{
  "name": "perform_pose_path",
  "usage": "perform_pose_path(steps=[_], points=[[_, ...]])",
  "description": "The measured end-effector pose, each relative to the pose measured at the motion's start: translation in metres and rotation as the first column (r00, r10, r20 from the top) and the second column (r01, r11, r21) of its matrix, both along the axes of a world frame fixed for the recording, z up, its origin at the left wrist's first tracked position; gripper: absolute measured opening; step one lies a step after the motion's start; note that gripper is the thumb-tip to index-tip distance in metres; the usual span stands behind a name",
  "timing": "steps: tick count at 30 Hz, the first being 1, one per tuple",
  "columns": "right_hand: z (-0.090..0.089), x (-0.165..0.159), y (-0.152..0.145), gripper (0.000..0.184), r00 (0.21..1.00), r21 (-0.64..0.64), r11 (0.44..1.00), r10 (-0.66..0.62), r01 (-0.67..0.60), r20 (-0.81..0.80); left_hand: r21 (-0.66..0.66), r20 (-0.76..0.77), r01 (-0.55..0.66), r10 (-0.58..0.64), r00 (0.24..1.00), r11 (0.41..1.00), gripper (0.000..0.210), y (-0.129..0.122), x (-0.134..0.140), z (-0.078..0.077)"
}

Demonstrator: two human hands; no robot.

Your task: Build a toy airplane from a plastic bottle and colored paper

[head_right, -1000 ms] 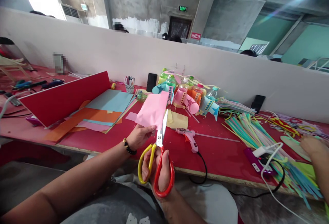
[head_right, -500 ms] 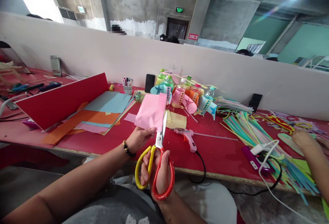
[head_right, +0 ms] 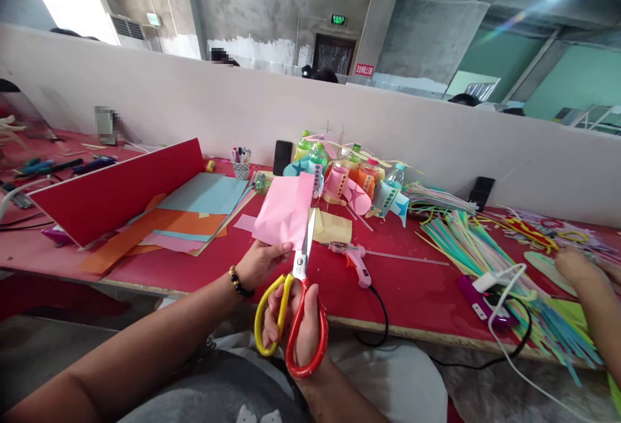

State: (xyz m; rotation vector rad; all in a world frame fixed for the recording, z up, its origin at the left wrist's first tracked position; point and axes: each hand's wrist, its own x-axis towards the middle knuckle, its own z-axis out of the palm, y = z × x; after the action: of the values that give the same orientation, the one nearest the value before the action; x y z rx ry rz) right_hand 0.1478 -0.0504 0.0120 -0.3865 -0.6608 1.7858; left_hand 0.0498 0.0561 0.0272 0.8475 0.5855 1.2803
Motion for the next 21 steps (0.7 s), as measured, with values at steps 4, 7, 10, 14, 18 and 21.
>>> perform_pose_path(steps=[4,7,10,14,18,21], points=[[0.000,0.001,0.000,0.060,1.000,0.012,1.000,0.018,-0.018,-0.007,0.003,-0.004,0.002,-0.002,1.000,1.000,0.030,0.000,0.000,-0.001],[0.004,0.002,-0.001,0.061,1.000,0.025,0.999,0.022,-0.022,0.001,0.005,-0.053,0.021,-0.021,0.998,1.000,0.031,-0.005,-0.010,-0.002],[0.006,0.006,-0.004,0.060,0.997,-0.008,0.997,0.074,-0.074,0.023,-0.035,-0.226,0.188,-0.191,0.955,0.982,0.033,-0.022,-0.039,-0.001],[-0.004,0.018,-0.011,0.060,0.969,-0.130,0.964,0.241,-0.233,0.050,-0.235,-0.596,0.543,-0.561,0.574,0.806,0.041,-0.059,-0.099,0.015],[-0.020,0.028,-0.022,0.063,0.943,-0.286,0.909,0.330,-0.305,0.043,-0.064,-0.823,0.466,-0.311,0.475,0.882,0.042,-0.069,-0.132,0.044],[-0.021,0.030,-0.027,0.065,0.942,-0.368,0.880,0.334,-0.301,0.028,0.359,-0.904,0.344,0.231,0.360,0.868,0.042,-0.047,-0.118,0.045]])
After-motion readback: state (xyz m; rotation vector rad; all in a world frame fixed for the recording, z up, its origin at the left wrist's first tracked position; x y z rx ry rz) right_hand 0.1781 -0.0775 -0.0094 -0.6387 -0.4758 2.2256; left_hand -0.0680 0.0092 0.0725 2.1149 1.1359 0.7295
